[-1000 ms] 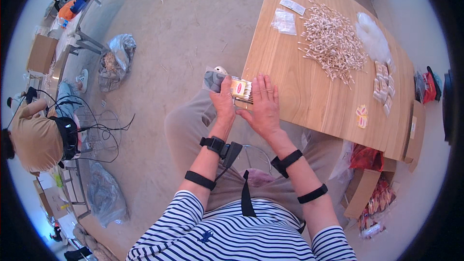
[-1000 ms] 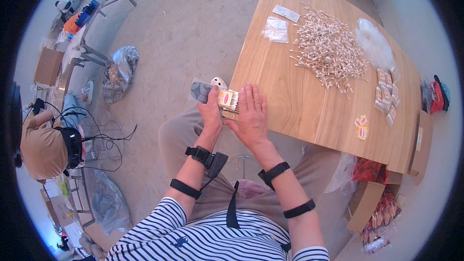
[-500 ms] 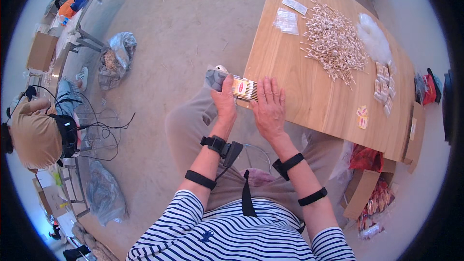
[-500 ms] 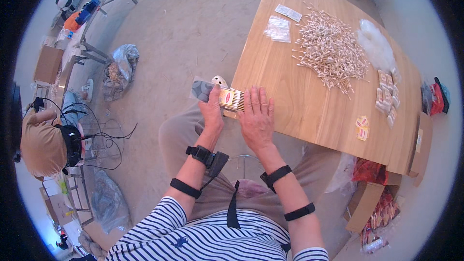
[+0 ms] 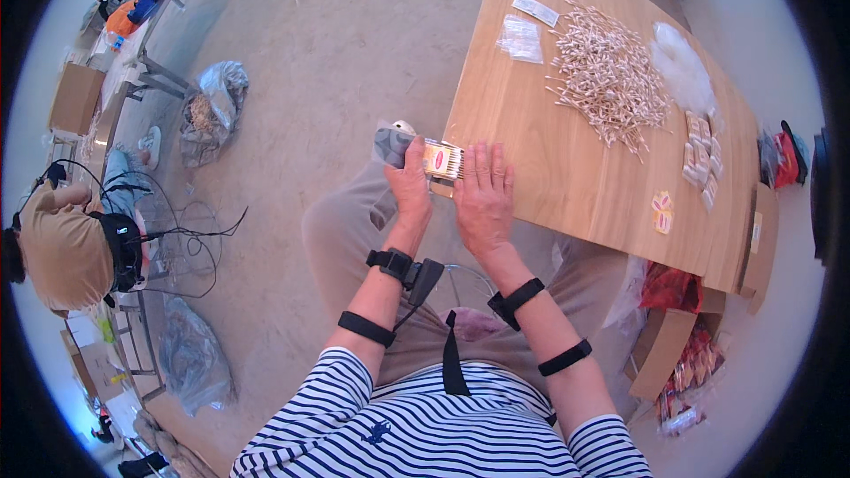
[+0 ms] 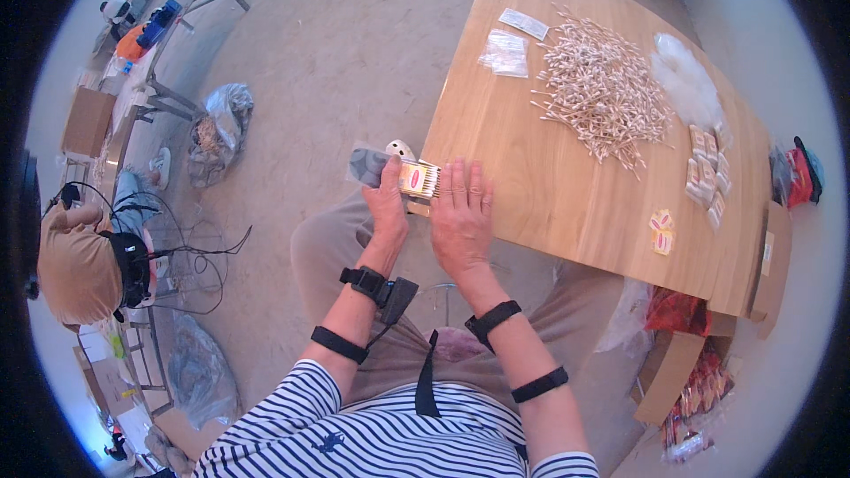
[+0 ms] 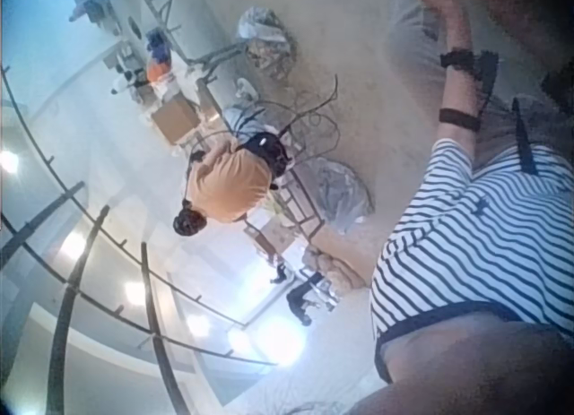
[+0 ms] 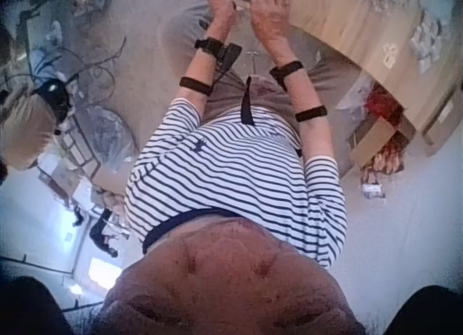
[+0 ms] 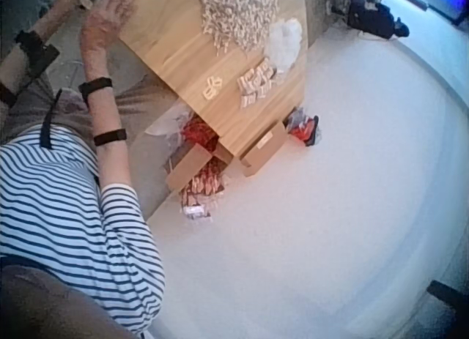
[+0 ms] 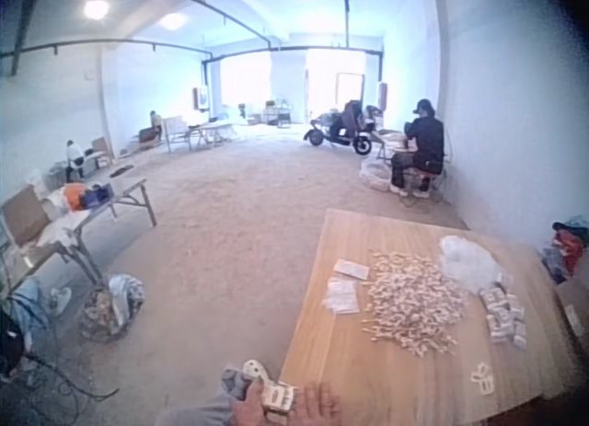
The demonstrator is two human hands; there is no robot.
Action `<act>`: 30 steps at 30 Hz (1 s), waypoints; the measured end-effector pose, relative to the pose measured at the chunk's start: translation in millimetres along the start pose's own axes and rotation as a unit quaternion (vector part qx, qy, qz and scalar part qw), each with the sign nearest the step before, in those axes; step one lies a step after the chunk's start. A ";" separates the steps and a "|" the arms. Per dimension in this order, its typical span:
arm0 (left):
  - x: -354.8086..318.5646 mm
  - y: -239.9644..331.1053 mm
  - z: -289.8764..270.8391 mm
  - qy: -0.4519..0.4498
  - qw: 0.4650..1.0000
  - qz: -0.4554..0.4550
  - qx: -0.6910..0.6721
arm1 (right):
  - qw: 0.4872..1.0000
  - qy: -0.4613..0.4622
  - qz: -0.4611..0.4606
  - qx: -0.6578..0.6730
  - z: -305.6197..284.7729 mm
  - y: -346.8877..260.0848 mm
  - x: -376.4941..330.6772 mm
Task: Sort and arrange cotton swabs on a table and place them into small plastic containers.
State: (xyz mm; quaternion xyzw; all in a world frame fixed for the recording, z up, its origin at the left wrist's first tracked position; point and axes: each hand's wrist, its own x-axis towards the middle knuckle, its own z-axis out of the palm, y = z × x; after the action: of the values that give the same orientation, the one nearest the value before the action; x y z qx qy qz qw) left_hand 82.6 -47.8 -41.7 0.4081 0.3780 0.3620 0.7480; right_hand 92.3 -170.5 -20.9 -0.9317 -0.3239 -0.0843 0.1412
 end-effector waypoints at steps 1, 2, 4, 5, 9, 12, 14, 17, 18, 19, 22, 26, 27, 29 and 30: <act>-0.3 0.3 0.2 -0.005 1.000 0.006 0.006 | 1.000 -0.001 0.001 0.000 1.2 -1.4 -0.1; -0.7 0.5 0.6 -0.010 1.000 0.012 0.012 | 1.000 -0.001 0.002 0.000 1.8 -1.3 0.2; -1.2 1.3 0.5 -0.013 1.000 0.004 0.012 | 1.000 0.015 0.009 0.020 3.1 -2.1 1.3; -1.5 1.7 0.7 -0.015 1.000 -0.003 0.011 | 1.000 0.016 0.010 0.020 3.4 -2.5 1.2; -1.4 2.8 2.0 -0.015 1.000 -0.002 0.007 | 1.000 0.019 0.006 0.011 3.9 -3.5 2.5; -0.8 1.5 1.5 -0.018 1.000 0.006 0.006 | 1.000 0.025 0.008 0.009 3.5 -3.9 3.1; 1.8 -0.8 -0.5 -0.018 1.000 0.000 0.009 | 1.000 0.027 0.010 0.012 0.7 -5.0 4.0; 5.0 -3.7 -5.0 -0.034 0.999 0.014 -0.010 | 0.999 0.014 0.014 0.034 -3.2 -1.5 5.1; 4.6 -3.3 -4.3 -0.034 0.999 0.014 -0.011 | 0.998 0.029 0.018 0.057 -3.8 2.8 6.5; 4.3 -2.8 -3.9 -0.031 1.000 0.003 0.000 | 0.996 0.044 0.021 0.081 -4.2 6.7 8.1; 2.6 1.1 -3.6 -0.023 0.999 -0.013 0.027 | 0.984 0.101 0.002 0.148 -11.7 15.3 25.0; -0.8 4.2 1.0 -0.027 0.999 -0.011 0.040 | 0.979 0.080 0.012 0.187 -18.3 18.6 51.0; 1.0 2.2 -1.4 -0.024 0.999 -0.010 0.039 | 0.978 0.084 0.001 0.189 -17.5 16.7 56.6; 4.8 -1.7 -5.8 -0.032 0.999 0.001 0.009 | 0.977 0.087 -0.013 0.192 -15.6 13.4 66.3; 2.9 0.4 -3.8 -0.032 0.999 0.000 0.009 | 0.981 0.064 -0.020 0.182 -12.7 15.3 69.6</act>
State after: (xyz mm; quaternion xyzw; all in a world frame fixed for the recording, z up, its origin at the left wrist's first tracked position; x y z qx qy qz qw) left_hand 80.6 -43.9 -43.6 0.4263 0.3567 0.3452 0.7562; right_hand 155.1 -145.7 5.2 -0.8765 -0.3425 -0.0866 0.3271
